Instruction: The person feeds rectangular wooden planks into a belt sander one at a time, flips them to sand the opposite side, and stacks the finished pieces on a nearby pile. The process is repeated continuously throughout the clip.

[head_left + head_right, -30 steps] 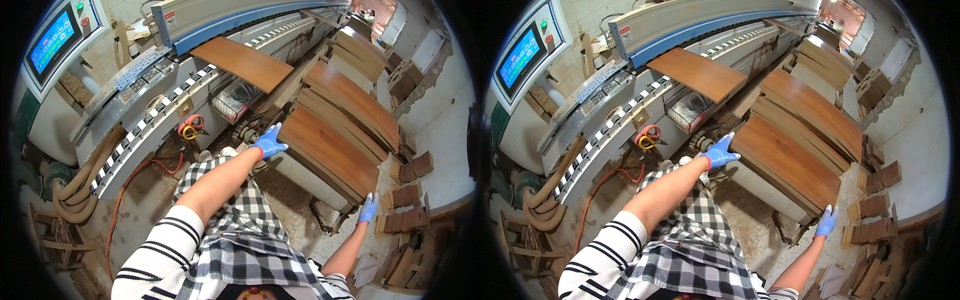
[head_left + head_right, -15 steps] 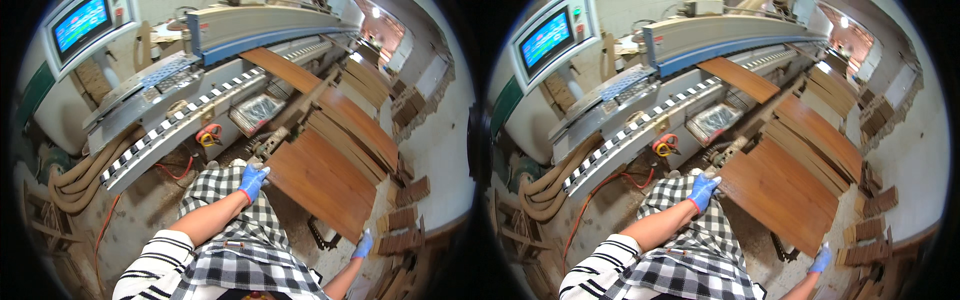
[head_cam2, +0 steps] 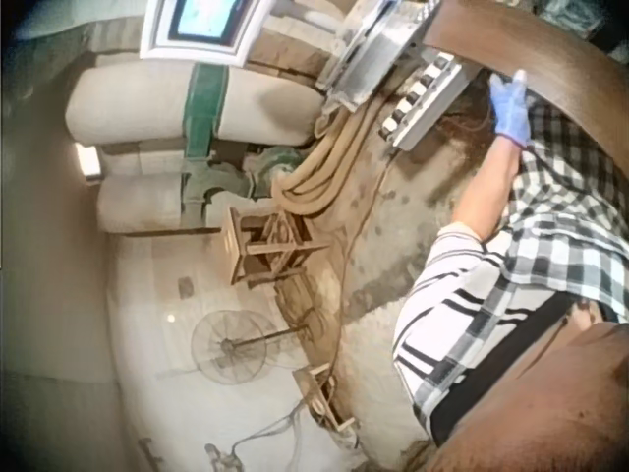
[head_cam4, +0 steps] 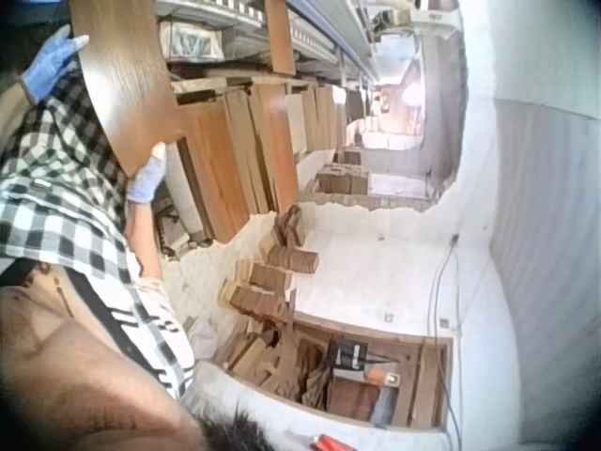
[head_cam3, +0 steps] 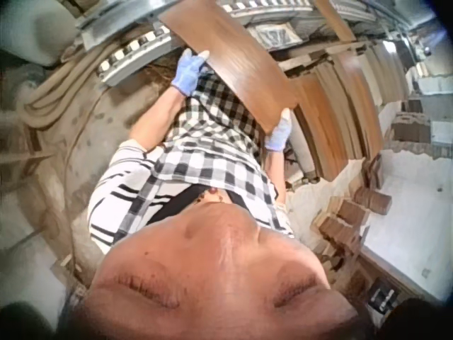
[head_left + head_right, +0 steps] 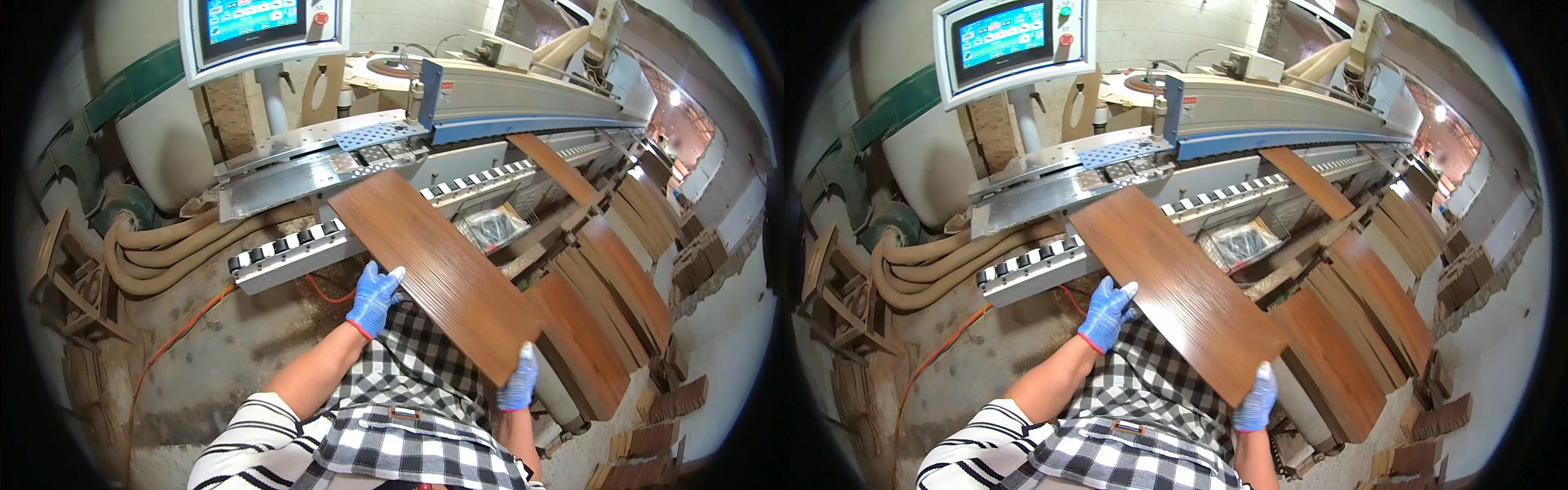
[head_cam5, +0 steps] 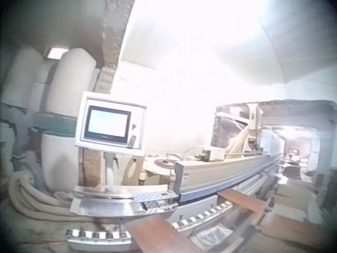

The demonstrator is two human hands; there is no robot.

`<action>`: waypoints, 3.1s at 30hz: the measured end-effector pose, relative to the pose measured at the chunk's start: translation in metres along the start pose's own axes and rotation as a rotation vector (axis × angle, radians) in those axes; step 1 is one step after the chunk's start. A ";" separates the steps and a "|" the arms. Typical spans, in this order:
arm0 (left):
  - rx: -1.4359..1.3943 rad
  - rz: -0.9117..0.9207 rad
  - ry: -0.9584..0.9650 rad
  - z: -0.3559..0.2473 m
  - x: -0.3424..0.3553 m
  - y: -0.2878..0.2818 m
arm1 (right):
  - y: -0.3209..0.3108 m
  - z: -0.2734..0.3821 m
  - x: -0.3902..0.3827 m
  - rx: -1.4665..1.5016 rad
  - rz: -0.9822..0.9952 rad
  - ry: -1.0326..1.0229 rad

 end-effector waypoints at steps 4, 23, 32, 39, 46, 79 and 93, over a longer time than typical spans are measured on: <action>-0.113 0.041 0.029 -0.010 -0.008 -0.017 | 0.079 -0.015 -0.012 -0.004 0.433 0.178; 0.246 -0.083 0.184 -0.064 -0.035 -0.073 | 0.111 -0.027 -0.043 -1.167 0.696 -0.441; 0.191 -0.030 0.205 -0.066 -0.034 -0.063 | 0.051 -0.073 -0.042 -1.283 0.672 -0.670; 0.258 0.004 0.175 -0.061 -0.021 -0.045 | 0.055 -0.064 -0.041 -1.235 0.651 -0.676; 0.180 0.021 0.186 -0.038 0.009 -0.014 | 0.050 -0.068 -0.040 -1.211 0.659 -0.677; 1.040 0.761 0.202 0.193 0.060 0.223 | -0.331 0.127 -0.023 -1.483 -1.169 -0.343; 0.467 0.434 0.043 0.214 0.020 0.192 | -0.330 0.114 -0.068 -1.458 -1.021 -0.105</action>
Point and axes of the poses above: each hand's wrist, its own x-axis towards the middle knuckle, its own y-axis out of the palm, z = x × y, the point moved 6 cm from there along x, towards the middle knuckle, and after that the axes turned 3 degrees about -z, right-handed, at the moved point
